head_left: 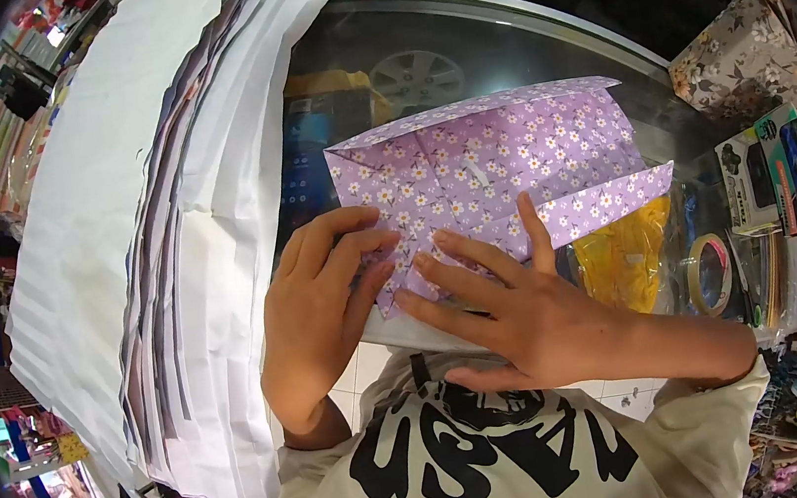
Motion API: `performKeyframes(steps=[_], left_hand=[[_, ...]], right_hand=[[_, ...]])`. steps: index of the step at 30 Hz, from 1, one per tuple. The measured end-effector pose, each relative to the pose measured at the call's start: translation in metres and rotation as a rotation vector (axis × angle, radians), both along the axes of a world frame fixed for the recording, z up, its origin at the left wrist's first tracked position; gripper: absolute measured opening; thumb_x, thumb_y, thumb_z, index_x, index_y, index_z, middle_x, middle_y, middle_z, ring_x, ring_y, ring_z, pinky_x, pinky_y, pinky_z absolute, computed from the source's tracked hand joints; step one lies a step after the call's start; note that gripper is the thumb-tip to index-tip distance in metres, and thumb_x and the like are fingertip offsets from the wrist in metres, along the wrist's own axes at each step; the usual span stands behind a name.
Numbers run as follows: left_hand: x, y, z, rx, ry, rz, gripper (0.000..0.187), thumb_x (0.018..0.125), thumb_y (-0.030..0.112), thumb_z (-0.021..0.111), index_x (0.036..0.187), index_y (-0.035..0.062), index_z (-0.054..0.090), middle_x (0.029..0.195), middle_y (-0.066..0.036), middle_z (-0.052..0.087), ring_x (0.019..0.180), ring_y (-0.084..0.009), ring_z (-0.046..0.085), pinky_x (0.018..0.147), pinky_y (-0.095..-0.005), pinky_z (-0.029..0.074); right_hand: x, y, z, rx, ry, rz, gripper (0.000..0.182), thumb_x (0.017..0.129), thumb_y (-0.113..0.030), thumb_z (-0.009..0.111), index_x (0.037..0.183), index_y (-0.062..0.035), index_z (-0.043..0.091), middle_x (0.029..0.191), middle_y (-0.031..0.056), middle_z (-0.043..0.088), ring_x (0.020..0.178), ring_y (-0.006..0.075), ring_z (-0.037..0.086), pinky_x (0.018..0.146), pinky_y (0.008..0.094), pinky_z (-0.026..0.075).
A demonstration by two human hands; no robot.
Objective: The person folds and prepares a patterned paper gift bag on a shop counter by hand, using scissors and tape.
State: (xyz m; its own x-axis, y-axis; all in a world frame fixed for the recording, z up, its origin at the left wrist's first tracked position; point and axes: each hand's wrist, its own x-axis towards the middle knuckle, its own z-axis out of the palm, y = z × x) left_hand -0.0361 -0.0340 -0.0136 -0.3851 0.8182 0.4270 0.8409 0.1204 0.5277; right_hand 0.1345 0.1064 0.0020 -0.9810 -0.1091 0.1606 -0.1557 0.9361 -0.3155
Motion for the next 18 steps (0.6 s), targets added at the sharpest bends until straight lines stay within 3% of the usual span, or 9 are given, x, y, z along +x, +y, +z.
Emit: performKeyframes(steps=[7,10,18], left_hand=[[-0.0006,0.0005,0.0004,0.002,0.010,-0.008,0.021,0.081,0.007,0.070,0.101,0.0080,0.066,0.112,-0.006,0.062,0.100,-0.0289,0.060,0.083,-0.0375,0.049],[-0.0017,0.0009,-0.0003,0.005,0.012,-0.012,0.021,0.081,0.007,0.070,0.101,0.0080,0.067,0.111,-0.006,0.063,0.100,-0.0292,0.060,0.084,-0.0377,0.048],[-0.0019,0.0017,0.0004,0.016,0.024,-0.041,0.024,0.081,0.003,0.067,0.104,0.0082,0.067,0.112,-0.009,0.062,0.101,-0.0304,0.059,0.085,-0.0383,0.047]], right_hand=[[-0.0016,0.0053,-0.0044,0.096,0.035,0.056,0.065,0.085,-0.047,0.064,0.139,-0.0128,0.049,0.136,0.0119,0.050,0.134,0.0327,0.041,0.102,0.0810,0.006],[-0.0011,0.0021,0.0004,-0.016,0.037,0.035,0.064,0.084,-0.048,0.064,0.137,-0.0147,0.051,0.136,0.0117,0.049,0.134,0.0338,0.041,0.102,0.0816,0.007],[-0.0043,0.0032,-0.0037,0.111,0.135,0.058,0.058,0.087,-0.044,0.061,0.134,-0.0112,0.052,0.126,0.0098,0.053,0.131,0.0337,0.044,0.104,0.0791,0.014]])
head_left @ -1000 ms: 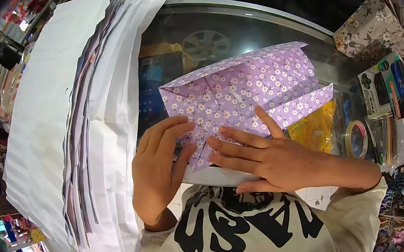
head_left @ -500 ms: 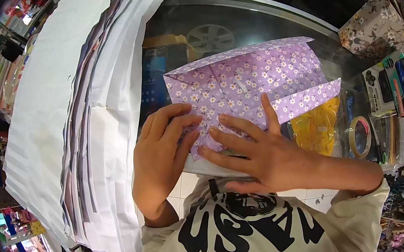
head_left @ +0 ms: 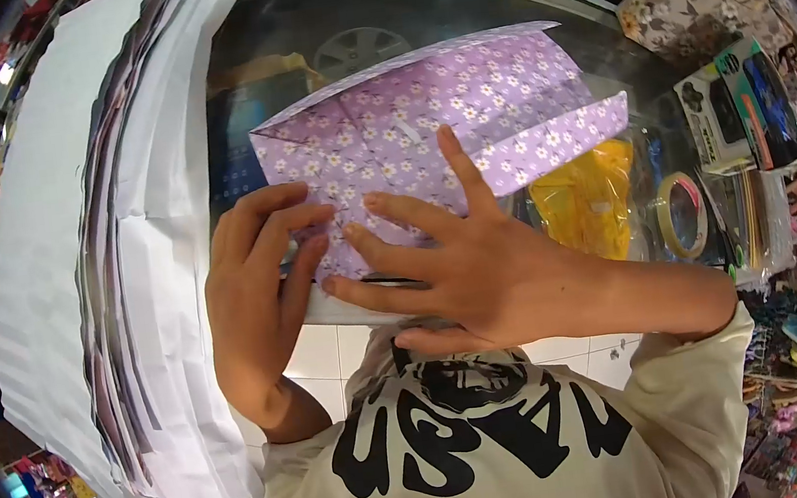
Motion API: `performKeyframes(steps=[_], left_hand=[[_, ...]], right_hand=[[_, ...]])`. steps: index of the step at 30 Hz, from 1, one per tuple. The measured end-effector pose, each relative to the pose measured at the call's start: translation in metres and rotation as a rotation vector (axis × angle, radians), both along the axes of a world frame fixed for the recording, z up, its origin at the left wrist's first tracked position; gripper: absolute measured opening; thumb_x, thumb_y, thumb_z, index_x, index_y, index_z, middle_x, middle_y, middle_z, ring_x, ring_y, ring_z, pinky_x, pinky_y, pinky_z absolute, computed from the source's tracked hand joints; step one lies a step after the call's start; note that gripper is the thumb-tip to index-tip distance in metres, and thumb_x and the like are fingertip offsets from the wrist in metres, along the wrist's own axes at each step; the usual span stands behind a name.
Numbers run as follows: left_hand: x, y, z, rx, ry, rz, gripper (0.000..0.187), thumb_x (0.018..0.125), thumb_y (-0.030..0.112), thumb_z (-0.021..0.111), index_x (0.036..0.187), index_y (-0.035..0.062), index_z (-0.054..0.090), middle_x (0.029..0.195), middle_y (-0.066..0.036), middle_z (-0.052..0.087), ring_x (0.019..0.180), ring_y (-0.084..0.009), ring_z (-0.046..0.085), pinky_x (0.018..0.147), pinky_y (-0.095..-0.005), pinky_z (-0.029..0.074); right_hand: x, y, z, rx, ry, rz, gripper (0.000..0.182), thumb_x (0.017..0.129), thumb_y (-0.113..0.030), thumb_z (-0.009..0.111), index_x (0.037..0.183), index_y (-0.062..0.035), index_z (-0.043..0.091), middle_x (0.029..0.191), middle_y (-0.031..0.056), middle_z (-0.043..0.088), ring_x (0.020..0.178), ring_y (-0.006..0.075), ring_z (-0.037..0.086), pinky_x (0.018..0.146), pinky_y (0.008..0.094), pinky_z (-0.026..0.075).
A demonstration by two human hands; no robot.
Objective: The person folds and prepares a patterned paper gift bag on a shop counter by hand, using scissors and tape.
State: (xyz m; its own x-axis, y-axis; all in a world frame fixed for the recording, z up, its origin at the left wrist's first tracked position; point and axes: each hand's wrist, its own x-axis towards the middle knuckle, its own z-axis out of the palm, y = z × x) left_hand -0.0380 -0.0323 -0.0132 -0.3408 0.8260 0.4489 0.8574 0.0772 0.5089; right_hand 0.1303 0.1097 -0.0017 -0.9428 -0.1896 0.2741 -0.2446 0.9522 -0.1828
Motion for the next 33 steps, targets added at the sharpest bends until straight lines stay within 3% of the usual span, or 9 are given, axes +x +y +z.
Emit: performKeyframes(steps=[3,6,9,21,24,27,30,31,33], left_hand=[[0.005,0.000,-0.001,0.038,-0.021,0.015,0.026,0.082,0.004,0.066,0.107,0.0095,0.068,0.120,-0.008,0.062,0.110,-0.0298,0.058,0.090,-0.0387,0.047],[0.006,-0.003,0.004,-0.009,0.333,-0.072,0.025,0.083,0.007,0.065,0.108,0.0098,0.068,0.130,-0.008,0.060,0.123,-0.0282,0.054,0.098,-0.0392,0.046],[0.013,-0.010,-0.001,-0.070,0.270,-0.177,0.034,0.085,0.009,0.062,0.118,0.0103,0.066,0.132,-0.008,0.060,0.125,-0.0264,0.055,0.102,-0.0411,0.044],[0.023,-0.013,-0.007,-0.089,0.155,-0.200,0.034,0.086,0.007,0.064,0.121,0.0082,0.065,0.137,-0.014,0.055,0.126,-0.0308,0.054,0.104,-0.0456,0.043],[0.027,-0.012,-0.001,-0.059,0.084,-0.190,0.039,0.085,0.013,0.067,0.123,0.0068,0.063,0.144,-0.018,0.046,0.133,-0.0345,0.046,0.108,-0.0478,0.038],[0.041,-0.007,0.013,-0.200,0.381,-0.114,0.057,0.086,0.032,0.068,0.132,0.0015,0.054,0.148,-0.022,0.039,0.139,-0.0367,0.036,0.112,-0.0500,0.030],[0.057,-0.003,0.008,-0.333,0.248,-0.250,0.085,0.087,0.056,0.058,0.145,-0.0033,0.035,0.152,-0.026,0.032,0.143,-0.0391,0.029,0.115,-0.0537,0.022],[0.061,-0.002,0.003,-0.305,0.289,-0.208,0.093,0.083,0.063,0.057,0.141,-0.0071,0.037,0.150,-0.025,0.035,0.143,-0.0348,0.030,0.115,-0.0500,0.025],[0.060,-0.003,0.001,-0.323,0.268,-0.212,0.099,0.082,0.066,0.056,0.143,-0.0076,0.033,0.151,-0.027,0.032,0.142,-0.0379,0.031,0.114,-0.0526,0.025]], right_hand=[[0.005,0.002,-0.004,-0.017,0.002,0.024,0.061,0.087,-0.043,0.061,0.135,-0.0078,0.051,0.131,0.0111,0.052,0.134,0.0330,0.041,0.109,0.0747,0.011],[0.014,0.008,-0.001,-0.054,-0.117,0.006,0.062,0.092,-0.045,0.054,0.142,-0.0089,0.044,0.144,0.0103,0.045,0.144,0.0331,0.027,0.109,0.0734,0.000],[0.020,0.013,0.000,-0.023,-0.142,0.011,0.066,0.093,-0.047,0.054,0.142,-0.0042,0.043,0.148,0.0109,0.041,0.148,0.0312,0.018,0.109,0.0724,-0.004],[0.057,0.019,0.018,0.115,-0.268,-0.240,0.076,0.091,-0.059,0.050,0.149,-0.0124,0.035,0.158,0.0088,0.027,0.148,0.0293,0.019,0.113,0.0648,0.000],[0.056,0.018,0.011,0.072,-0.252,-0.248,0.073,0.093,-0.059,0.046,0.146,-0.0100,0.039,0.155,0.0087,0.031,0.147,0.0264,0.021,0.113,0.0644,0.004],[0.056,0.017,0.010,0.059,-0.260,-0.255,0.073,0.093,-0.060,0.045,0.147,-0.0099,0.038,0.155,0.0086,0.031,0.147,0.0262,0.020,0.113,0.0647,0.003],[0.057,0.019,0.010,0.023,-0.278,-0.252,0.074,0.094,-0.060,0.044,0.148,-0.0100,0.036,0.156,0.0079,0.030,0.148,0.0250,0.019,0.114,0.0648,0.002],[0.057,0.021,0.008,-0.003,-0.285,-0.247,0.074,0.094,-0.060,0.043,0.148,-0.0102,0.035,0.157,0.0075,0.029,0.148,0.0243,0.019,0.114,0.0647,0.001],[0.059,0.028,0.010,-0.005,-0.306,-0.268,0.074,0.094,-0.060,0.043,0.149,-0.0114,0.034,0.158,0.0058,0.027,0.148,0.0229,0.019,0.114,0.0645,0.000]])
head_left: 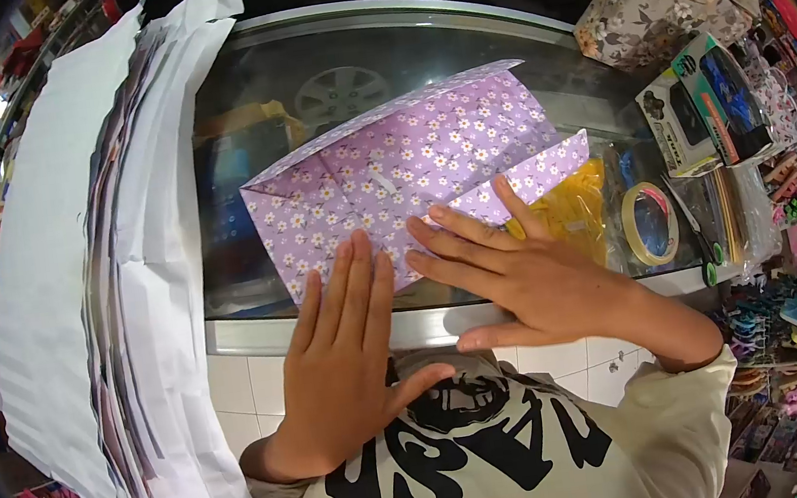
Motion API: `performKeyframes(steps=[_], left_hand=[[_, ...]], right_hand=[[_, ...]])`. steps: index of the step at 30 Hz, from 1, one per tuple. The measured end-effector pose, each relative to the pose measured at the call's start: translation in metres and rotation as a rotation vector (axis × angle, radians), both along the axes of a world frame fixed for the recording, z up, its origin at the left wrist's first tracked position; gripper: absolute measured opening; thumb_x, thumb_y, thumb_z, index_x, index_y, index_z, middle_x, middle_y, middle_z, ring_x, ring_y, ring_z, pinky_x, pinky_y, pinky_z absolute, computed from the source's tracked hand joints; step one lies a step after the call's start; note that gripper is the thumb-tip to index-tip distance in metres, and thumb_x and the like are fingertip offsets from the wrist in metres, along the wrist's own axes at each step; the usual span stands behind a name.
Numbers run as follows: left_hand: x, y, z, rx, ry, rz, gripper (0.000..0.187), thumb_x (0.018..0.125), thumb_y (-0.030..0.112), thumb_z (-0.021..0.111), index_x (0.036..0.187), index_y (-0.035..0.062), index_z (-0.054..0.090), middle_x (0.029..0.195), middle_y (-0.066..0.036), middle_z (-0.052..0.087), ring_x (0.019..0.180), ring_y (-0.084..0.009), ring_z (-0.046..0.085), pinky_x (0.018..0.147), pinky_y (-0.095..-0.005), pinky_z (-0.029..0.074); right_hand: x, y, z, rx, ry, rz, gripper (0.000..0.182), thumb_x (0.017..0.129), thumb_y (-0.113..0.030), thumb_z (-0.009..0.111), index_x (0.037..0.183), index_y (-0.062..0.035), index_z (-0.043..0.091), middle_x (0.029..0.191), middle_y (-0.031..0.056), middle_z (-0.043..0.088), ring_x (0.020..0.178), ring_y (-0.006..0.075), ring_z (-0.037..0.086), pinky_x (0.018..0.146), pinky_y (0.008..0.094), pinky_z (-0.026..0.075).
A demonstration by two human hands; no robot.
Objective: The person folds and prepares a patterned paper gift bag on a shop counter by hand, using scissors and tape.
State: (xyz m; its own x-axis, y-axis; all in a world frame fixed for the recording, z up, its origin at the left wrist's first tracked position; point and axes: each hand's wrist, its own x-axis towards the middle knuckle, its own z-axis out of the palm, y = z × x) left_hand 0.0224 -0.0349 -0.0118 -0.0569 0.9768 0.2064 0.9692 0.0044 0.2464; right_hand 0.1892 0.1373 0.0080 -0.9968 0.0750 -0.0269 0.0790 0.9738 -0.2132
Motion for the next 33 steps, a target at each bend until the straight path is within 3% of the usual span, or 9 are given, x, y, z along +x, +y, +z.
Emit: performKeyframes(steps=[6,9,12,18,21,22,25,29,33], left_hand=[[0.001,-0.002,-0.003,-0.010,0.074,0.023,0.103,0.078,0.070,0.055,0.143,-0.0064,0.034,0.151,-0.028,0.032,0.141,-0.0387,0.033,0.114,-0.0563,0.023],[0.002,-0.001,-0.001,-0.037,0.096,0.024,0.104,0.078,0.072,0.054,0.143,-0.0065,0.034,0.151,-0.027,0.031,0.141,-0.0381,0.033,0.113,-0.0588,0.021],[0.005,0.001,0.011,-0.051,0.053,0.026,0.106,0.077,0.074,0.054,0.143,-0.0075,0.034,0.151,-0.027,0.032,0.141,-0.0417,0.031,0.112,-0.0604,0.021],[0.020,0.022,0.005,0.040,0.018,-0.028,0.103,0.077,0.074,0.055,0.142,-0.0050,0.037,0.149,-0.027,0.034,0.139,-0.0497,0.028,0.111,-0.0610,0.023],[0.018,0.020,0.001,0.046,-0.009,-0.023,0.102,0.077,0.073,0.056,0.142,-0.0034,0.039,0.150,-0.026,0.034,0.139,-0.0489,0.029,0.110,-0.0615,0.024],[0.016,0.019,-0.001,0.057,-0.026,-0.030,0.099,0.077,0.073,0.057,0.138,-0.0041,0.043,0.149,-0.026,0.036,0.139,-0.0483,0.029,0.111,-0.0628,0.021],[0.010,0.012,0.006,0.014,0.008,-0.010,0.096,0.077,0.073,0.056,0.133,-0.0044,0.046,0.147,-0.025,0.038,0.139,-0.0475,0.030,0.112,-0.0638,0.015],[0.007,0.007,0.008,-0.035,0.041,0.066,0.096,0.078,0.073,0.054,0.134,-0.0046,0.045,0.148,-0.023,0.037,0.140,-0.0460,0.028,0.113,-0.0646,0.010],[0.027,0.023,0.007,0.040,0.063,-0.006,0.101,0.078,0.073,0.054,0.140,-0.0049,0.040,0.150,-0.025,0.034,0.140,-0.0466,0.028,0.112,-0.0640,0.014]], right_hand=[[0.021,0.028,0.004,0.190,-0.053,-0.171,0.072,0.095,-0.061,0.041,0.152,-0.0174,0.030,0.159,-0.0019,0.025,0.148,0.0221,0.018,0.115,0.0638,-0.001],[0.019,0.029,0.007,0.109,-0.050,-0.178,0.072,0.095,-0.060,0.041,0.152,-0.0168,0.030,0.159,-0.0006,0.025,0.148,0.0232,0.017,0.114,0.0660,-0.001],[0.019,0.029,0.008,0.091,-0.076,-0.169,0.075,0.094,-0.060,0.041,0.153,-0.0173,0.027,0.160,0.0009,0.023,0.149,0.0263,0.013,0.114,0.0616,-0.009],[0.029,0.017,0.019,0.062,0.052,-0.212,0.067,0.097,-0.043,0.050,0.153,-0.0142,0.026,0.161,0.0080,0.019,0.150,0.0293,0.010,0.114,0.0612,-0.009],[0.044,0.029,0.025,0.138,0.101,-0.381,0.064,0.099,-0.040,0.048,0.153,-0.0133,0.026,0.161,0.0102,0.019,0.149,0.0274,0.012,0.113,0.0644,-0.006],[0.046,0.034,0.021,0.172,0.178,-0.413,0.055,0.100,-0.034,0.048,0.149,-0.0144,0.035,0.156,0.0108,0.030,0.147,0.0263,0.023,0.116,0.0594,0.000],[0.045,0.046,0.022,0.104,0.039,-0.383,0.044,0.100,-0.031,0.048,0.141,-0.0147,0.047,0.145,0.0097,0.047,0.138,0.0245,0.039,0.116,0.0549,0.010],[0.038,0.042,0.015,0.044,0.166,-0.315,0.033,0.096,-0.033,0.055,0.123,-0.0157,0.062,0.117,0.0041,0.062,0.112,0.0205,0.055,0.103,0.0462,0.029],[0.036,0.046,0.013,-0.006,0.197,-0.320,0.031,0.093,-0.034,0.059,0.119,-0.0179,0.064,0.113,0.0023,0.062,0.104,0.0195,0.056,0.094,0.0413,0.030]])
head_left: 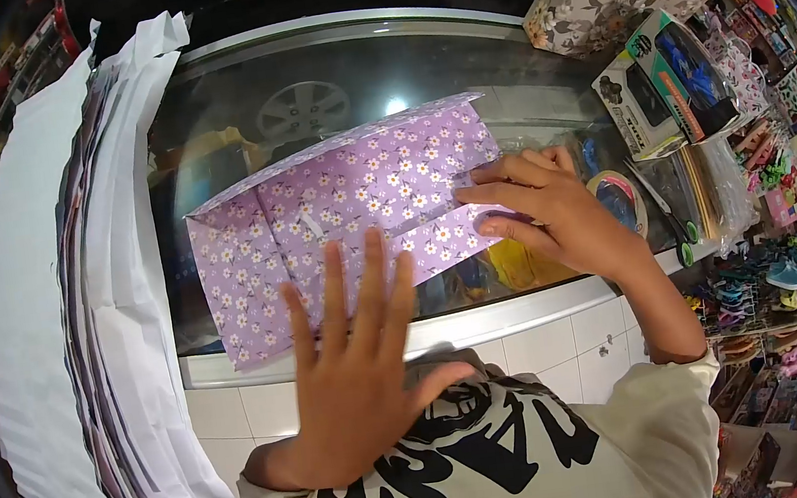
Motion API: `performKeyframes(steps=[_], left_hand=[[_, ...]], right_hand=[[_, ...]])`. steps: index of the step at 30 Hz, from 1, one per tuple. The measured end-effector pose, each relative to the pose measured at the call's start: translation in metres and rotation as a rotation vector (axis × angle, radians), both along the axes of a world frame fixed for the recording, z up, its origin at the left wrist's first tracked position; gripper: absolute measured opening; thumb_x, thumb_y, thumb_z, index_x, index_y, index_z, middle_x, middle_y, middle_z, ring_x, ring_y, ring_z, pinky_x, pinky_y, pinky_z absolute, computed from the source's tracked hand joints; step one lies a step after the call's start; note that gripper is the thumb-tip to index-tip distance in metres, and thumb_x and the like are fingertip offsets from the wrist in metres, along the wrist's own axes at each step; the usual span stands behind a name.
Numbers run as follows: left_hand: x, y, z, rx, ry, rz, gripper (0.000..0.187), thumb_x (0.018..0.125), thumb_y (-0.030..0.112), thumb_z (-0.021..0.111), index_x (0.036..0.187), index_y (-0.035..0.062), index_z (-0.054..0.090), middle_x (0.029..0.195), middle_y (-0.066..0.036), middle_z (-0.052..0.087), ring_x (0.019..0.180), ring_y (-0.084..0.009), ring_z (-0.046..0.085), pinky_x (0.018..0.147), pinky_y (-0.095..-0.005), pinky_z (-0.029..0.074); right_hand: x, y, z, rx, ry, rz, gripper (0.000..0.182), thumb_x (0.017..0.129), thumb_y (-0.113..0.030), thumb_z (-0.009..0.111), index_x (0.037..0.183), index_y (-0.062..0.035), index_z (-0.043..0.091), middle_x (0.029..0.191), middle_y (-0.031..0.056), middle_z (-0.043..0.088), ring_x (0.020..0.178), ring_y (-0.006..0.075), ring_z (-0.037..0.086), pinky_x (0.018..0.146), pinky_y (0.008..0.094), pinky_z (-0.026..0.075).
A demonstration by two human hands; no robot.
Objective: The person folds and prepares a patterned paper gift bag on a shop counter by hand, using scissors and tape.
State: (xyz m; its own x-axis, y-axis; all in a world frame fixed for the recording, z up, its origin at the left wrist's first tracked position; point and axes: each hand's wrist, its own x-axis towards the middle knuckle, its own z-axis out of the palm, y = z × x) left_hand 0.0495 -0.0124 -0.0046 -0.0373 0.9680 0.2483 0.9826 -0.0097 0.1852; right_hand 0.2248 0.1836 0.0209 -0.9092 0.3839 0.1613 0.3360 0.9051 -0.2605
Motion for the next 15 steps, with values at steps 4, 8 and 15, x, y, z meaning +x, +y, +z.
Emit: performKeyframes(steps=[4,8,15], left_hand=[[0.007,0.004,-0.010,-0.023,-0.051,-0.053,0.104,0.076,0.073,0.055,0.143,-0.0045,0.036,0.152,-0.028,0.029,0.141,-0.0473,0.026,0.112,-0.0613,0.021],[0.007,0.004,-0.008,-0.070,-0.027,-0.048,0.102,0.076,0.070,0.057,0.144,-0.0042,0.036,0.152,-0.028,0.028,0.141,-0.0474,0.026,0.112,-0.0608,0.022],[0.007,0.005,-0.008,-0.127,0.022,-0.036,0.104,0.065,0.054,0.073,0.146,0.0001,0.035,0.153,-0.026,0.027,0.142,-0.0459,0.025,0.113,-0.0598,0.023]], right_hand=[[-0.004,-0.004,0.001,0.032,-0.026,-0.050,0.035,0.091,-0.033,0.060,0.123,-0.0192,0.063,0.118,0.0022,0.062,0.110,0.0198,0.055,0.095,0.0423,0.029],[-0.007,-0.039,-0.008,0.400,0.006,-0.099,0.045,0.091,-0.033,0.060,0.133,-0.0163,0.056,0.138,0.0031,0.054,0.130,0.0202,0.047,0.105,0.0509,0.023],[0.001,-0.059,-0.011,0.031,-0.261,0.010,0.077,0.092,-0.058,0.047,0.152,-0.0137,0.029,0.158,0.0013,0.028,0.148,0.0205,0.020,0.112,0.0683,-0.004]])
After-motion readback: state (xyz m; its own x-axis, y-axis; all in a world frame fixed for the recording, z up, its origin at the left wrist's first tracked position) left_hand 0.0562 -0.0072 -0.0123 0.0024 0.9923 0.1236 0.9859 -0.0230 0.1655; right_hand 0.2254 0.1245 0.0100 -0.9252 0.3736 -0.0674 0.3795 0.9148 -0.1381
